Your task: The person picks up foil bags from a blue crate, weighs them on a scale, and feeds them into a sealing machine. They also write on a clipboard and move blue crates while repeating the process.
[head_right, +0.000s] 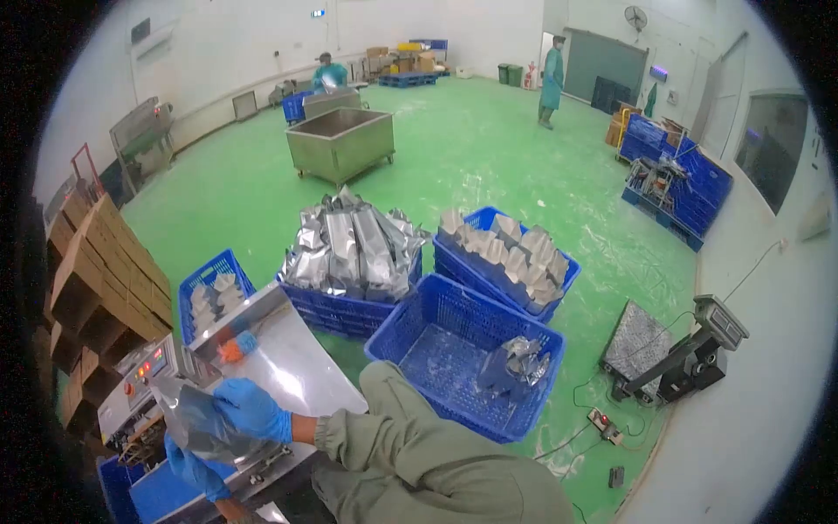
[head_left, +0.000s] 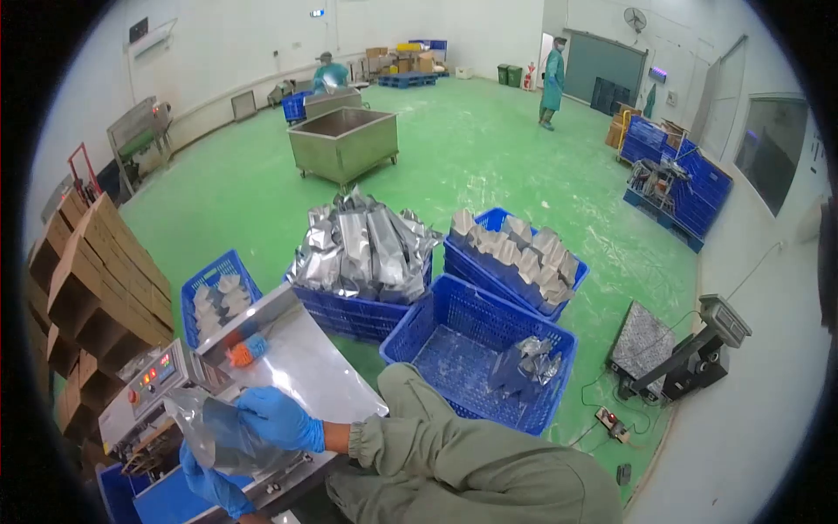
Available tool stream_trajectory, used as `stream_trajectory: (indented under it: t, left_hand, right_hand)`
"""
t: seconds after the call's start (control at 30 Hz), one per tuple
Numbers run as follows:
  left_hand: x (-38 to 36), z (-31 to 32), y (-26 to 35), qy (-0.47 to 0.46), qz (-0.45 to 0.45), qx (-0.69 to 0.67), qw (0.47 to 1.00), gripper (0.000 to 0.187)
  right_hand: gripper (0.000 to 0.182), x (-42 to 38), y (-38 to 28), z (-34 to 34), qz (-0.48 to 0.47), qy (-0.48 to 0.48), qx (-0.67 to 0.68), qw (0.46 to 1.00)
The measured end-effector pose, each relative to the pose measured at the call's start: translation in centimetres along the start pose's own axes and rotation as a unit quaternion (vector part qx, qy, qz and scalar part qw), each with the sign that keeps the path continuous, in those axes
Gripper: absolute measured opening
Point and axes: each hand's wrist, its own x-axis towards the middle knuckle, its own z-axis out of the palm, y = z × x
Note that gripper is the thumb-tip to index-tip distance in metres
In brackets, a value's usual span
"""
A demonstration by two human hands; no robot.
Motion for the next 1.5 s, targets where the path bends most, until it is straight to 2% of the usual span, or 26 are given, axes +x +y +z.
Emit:
stream_trajectory:
  t: [0.07, 0.13, 0.2, 0.27, 0.3, 0.37, 0.47, 0.5, 0.53, 0.6, 0.63, 0.67, 0.73, 0.77, 0.8, 0.87, 0.9, 0.97, 1.0, 1.07, 1.2, 1.27, 1.33, 1.4, 1.43, 1.5]
  left_hand:
    - [0.2, -0.6, 1.5, -0.040, -0.043, 0.042, 0.997, 0.046]
    - [0.1, 0.0, 2.2, 0.025, -0.021, 0.027, 0.999, 0.049]
    - [-0.4, 0.4, 2.1, 0.007, 0.012, 0.042, 0.999, 0.050]
    - [-1.6, 0.1, 1.9, 0.095, 0.075, 0.127, 0.984, 0.048]
    - [-1.7, -0.7, 1.1, 0.084, 0.073, 0.139, 0.984, 0.048]
    - [-2.0, -1.9, -0.9, 0.050, -0.042, 0.140, 0.988, 0.046]
    - [-1.6, -0.2, 2.3, 0.073, 0.021, 0.036, 0.996, 0.039]
    - [-1.1, 0.8, 5.9, 0.091, -0.047, 0.123, 0.987, 0.035]
    - [-1.0, 0.4, 5.7, 0.100, -0.044, 0.124, 0.986, 0.035]
    - [-0.7, -0.3, 3.6, 0.145, -0.080, 0.131, 0.977, 0.035]
    - [-0.2, -0.7, 1.6, 0.163, -0.095, 0.068, 0.980, 0.032]
    - [-0.4, -1.4, -0.8, 0.132, -0.036, 0.088, 0.987, 0.030]
    - [-0.5, -0.9, -3.4, 0.141, -0.060, 0.025, 0.988, 0.023]
    - [-0.2, -0.6, -4.9, 0.160, -0.073, -0.005, 0.984, 0.021]
    - [0.2, -0.7, -6.7, 0.191, -0.074, -0.016, 0.979, 0.019]
    - [-0.1, 0.8, 0.2, 0.089, -0.131, -0.066, 0.985, 0.011]
    - [0.5, 2.2, 3.3, 0.121, -0.139, -0.039, 0.982, 0.018]
    - [2.1, 3.2, 3.7, 0.143, -0.170, -0.038, 0.974, 0.024]
    - [2.8, 3.7, 3.8, 0.151, -0.204, -0.061, 0.965, 0.026]
    - [4.1, 4.2, 0.8, 0.126, -0.157, -0.035, 0.979, 0.028]
    - [5.0, 4.7, -0.4, 0.084, -0.192, -0.045, 0.977, 0.031]
    - [4.7, 5.0, -1.8, 0.003, -0.224, 0.055, 0.973, 0.035]
    - [3.9, 5.4, -5.3, 0.005, -0.207, 0.063, 0.976, 0.035]
    - [2.8, 5.3, -6.5, -0.048, -0.255, 0.187, 0.948, 0.035]
    - [2.3, 4.8, -6.9, -0.080, -0.233, 0.257, 0.935, 0.036]
    - [1.7, 4.3, -7.7, -0.079, -0.248, 0.250, 0.933, 0.035]
  right_hand:
    - [0.011, 0.0, -0.3, 0.3, 0.000, 0.015, 0.001, 1.000]
    - [0.010, 0.6, -0.6, -0.3, 0.001, 0.005, -0.034, 0.999]
    - [0.009, 1.0, -0.9, -0.7, -0.001, 0.008, -0.016, 1.000]
    - [0.009, 0.5, -0.7, -0.1, 0.008, 0.022, -0.028, 0.999]
    - [0.009, -0.1, -0.5, 0.5, 0.022, 0.029, -0.021, 0.999]
    - [0.008, 0.1, -0.2, 0.5, -0.021, 0.035, -0.026, 0.999]
    - [0.008, 0.4, -0.2, 0.5, -0.008, 0.026, -0.023, 0.999]
    - [0.009, 0.4, -0.2, 0.2, 0.021, 0.031, -0.015, 0.999]
    - [0.009, 0.4, 0.0, 0.2, 0.015, 0.026, -0.010, 1.000]
    - [0.008, 0.0, 0.7, 0.3, 0.042, 0.075, -0.020, 0.996]
    - [0.009, -0.3, 0.7, 0.4, 0.063, 0.088, 0.004, 0.994]
    - [0.010, -0.5, 0.9, 0.4, 0.070, 0.080, -0.018, 0.994]
    - [0.015, 0.3, -0.1, 0.2, 0.039, 0.044, -0.042, 0.997]
    - [0.017, 0.4, 0.3, 0.8, 0.075, 0.016, 0.038, 0.996]
    - [0.016, 0.6, 0.0, 0.7, 0.093, -0.013, 0.023, 0.995]
    - [0.012, 0.8, 1.7, 1.1, -0.035, 0.009, -0.086, 0.996]
    - [0.007, 1.1, 1.4, 0.9, 0.017, 0.003, -0.061, 0.998]
    - [0.006, 0.9, 4.1, 1.2, 0.124, 0.017, 0.018, 0.992]
    - [0.009, 1.7, 2.4, 0.8, 0.151, 0.032, 0.047, 0.987]
    - [0.015, 1.9, 3.4, 0.8, 0.197, 0.063, 0.097, 0.973]
    - [0.018, 1.0, 5.9, 0.4, 0.273, 0.097, 0.139, 0.947]
    - [0.019, 0.1, 7.8, -0.2, 0.291, 0.096, 0.138, 0.942]
    - [0.020, -0.7, 9.4, -0.7, 0.345, 0.116, 0.142, 0.921]
    - [0.020, -1.6, 10.9, -1.2, 0.352, 0.099, 0.151, 0.918]
    - [0.021, -2.0, 11.2, -1.0, 0.388, 0.097, 0.135, 0.907]
    - [0.022, -3.1, 11.9, -0.4, 0.418, 0.084, 0.124, 0.896]
